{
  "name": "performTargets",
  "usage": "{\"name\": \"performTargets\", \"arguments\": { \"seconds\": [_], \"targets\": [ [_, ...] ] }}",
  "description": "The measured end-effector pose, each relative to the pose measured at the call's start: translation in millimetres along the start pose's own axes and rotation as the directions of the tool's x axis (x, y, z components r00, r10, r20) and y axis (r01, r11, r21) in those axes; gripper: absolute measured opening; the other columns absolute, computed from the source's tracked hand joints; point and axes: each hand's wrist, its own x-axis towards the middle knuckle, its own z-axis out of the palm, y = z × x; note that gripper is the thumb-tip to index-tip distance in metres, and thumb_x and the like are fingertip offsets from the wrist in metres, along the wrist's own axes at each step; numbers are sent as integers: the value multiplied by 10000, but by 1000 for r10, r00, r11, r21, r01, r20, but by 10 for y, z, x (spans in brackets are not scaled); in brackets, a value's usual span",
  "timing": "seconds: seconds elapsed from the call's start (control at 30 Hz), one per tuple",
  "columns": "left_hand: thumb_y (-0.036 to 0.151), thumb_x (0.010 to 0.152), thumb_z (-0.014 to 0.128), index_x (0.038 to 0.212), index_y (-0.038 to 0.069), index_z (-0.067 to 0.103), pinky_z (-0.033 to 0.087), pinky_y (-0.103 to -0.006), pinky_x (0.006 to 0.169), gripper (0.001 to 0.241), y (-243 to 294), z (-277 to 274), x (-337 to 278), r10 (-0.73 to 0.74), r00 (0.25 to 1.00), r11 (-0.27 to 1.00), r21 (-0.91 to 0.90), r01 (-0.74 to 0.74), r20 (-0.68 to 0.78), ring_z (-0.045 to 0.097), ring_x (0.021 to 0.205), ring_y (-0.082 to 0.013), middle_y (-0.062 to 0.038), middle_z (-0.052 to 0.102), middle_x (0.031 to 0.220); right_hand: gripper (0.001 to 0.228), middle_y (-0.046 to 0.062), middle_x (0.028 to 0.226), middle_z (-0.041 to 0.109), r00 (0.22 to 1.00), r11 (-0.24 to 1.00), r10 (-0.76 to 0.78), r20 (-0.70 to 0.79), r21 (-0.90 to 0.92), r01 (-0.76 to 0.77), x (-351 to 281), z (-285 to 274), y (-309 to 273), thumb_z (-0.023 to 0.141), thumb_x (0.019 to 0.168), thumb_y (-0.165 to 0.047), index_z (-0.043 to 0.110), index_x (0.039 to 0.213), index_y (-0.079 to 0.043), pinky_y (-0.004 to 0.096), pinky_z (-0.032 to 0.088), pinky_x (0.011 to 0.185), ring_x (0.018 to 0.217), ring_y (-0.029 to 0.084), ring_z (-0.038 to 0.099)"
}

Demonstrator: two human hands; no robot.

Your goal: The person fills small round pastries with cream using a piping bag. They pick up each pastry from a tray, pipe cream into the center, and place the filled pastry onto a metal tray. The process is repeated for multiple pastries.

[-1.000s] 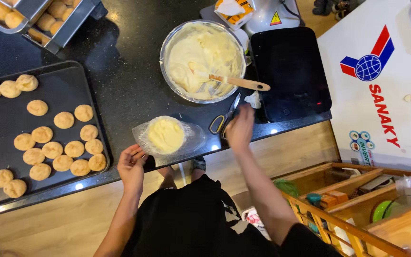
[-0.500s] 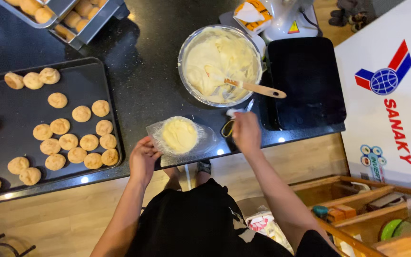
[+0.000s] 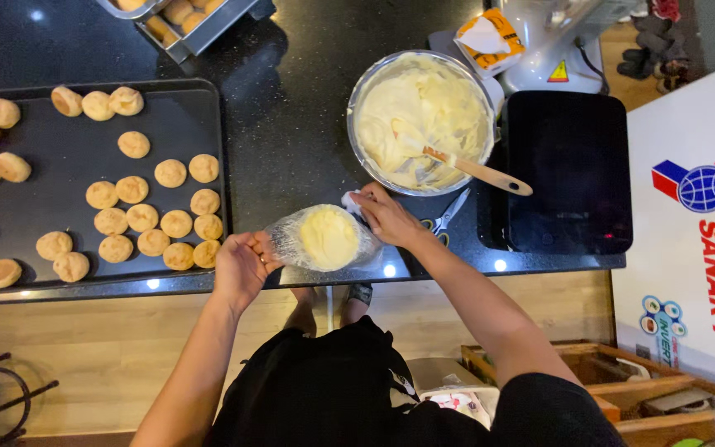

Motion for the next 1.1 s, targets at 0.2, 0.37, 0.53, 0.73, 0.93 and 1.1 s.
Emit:
{"name": "performTargets", "arguments": {
  "seconds": [0.2, 0.37, 0.53, 0.73, 0.93, 1.1],
  "targets": [
    [319, 990, 440, 954, 49, 609, 563, -464, 808, 321, -165, -89, -41, 27, 983, 999, -13, -30, -180, 627, 760, -262, -71, 611, 803, 313, 194, 982, 630, 704, 668, 661, 261, 224, -710, 15, 38, -201, 599, 1116, -277, 612, 1218, 19, 416, 523, 818, 961, 358, 608],
    [313, 985, 442, 966, 70, 578, 551, -494, 852, 280, -163, -102, -27, 38, 958, 999, -15, -44, -284, 643, 812, -280, -86, 616, 837, 383, 113, 977, 554, 996, 959, -81, -25, -274, 72, -134, 26, -196, 624, 924, -48, 633, 1307, -43, 420, 529, 805, 956, 309, 591],
    [365, 1040, 451, 998, 75, 582, 534, -473, 851, 321, -71, -1, -136, 89, 962, 994, -39, -102, -258, 640, 843, -274, -79, 617, 863, 396, 124, 982, 560, 993, 916, -91, -78, -397, 53, -187, 49, -159, 637, 862, -19, 620, 1257, 19, 427, 521, 797, 961, 323, 592],
    [443, 1041, 465, 974, 89, 591, 530, -496, 869, 382, 24, -15, -300, 155, 953, 978, -100, -186, -261, 637, 830, -279, -71, 613, 841, 305, 126, 951, 583, 987, 910, -162, 10, -385, 153, -523, -334, -198, 643, 805, -1, 690, 1106, 22, 416, 535, 800, 938, 324, 601],
    [472, 1033, 502, 954, 107, 592, 515, -484, 888, 384, -110, -182, -332, 103, 928, 974, -153, -167, -359, 613, 823, -259, -45, 601, 818, 123, 149, 799, 636, 841, 864, 503, -202, 140, -483, -717, -182, 209, 721, 916, -111, 759, 861, -8, 398, 489, 649, 705, 320, 633],
    [449, 1017, 527, 948, 111, 605, 513, -490, 895, 354, -271, -128, -287, 91, 936, 978, -147, -148, -340, 600, 822, -256, -39, 595, 811, 98, 114, 814, 732, 792, 800, 598, -124, 156, -579, -602, 35, 445, 740, 830, -130, 736, 895, -57, 388, 562, 692, 761, 282, 755]
  ]
}}
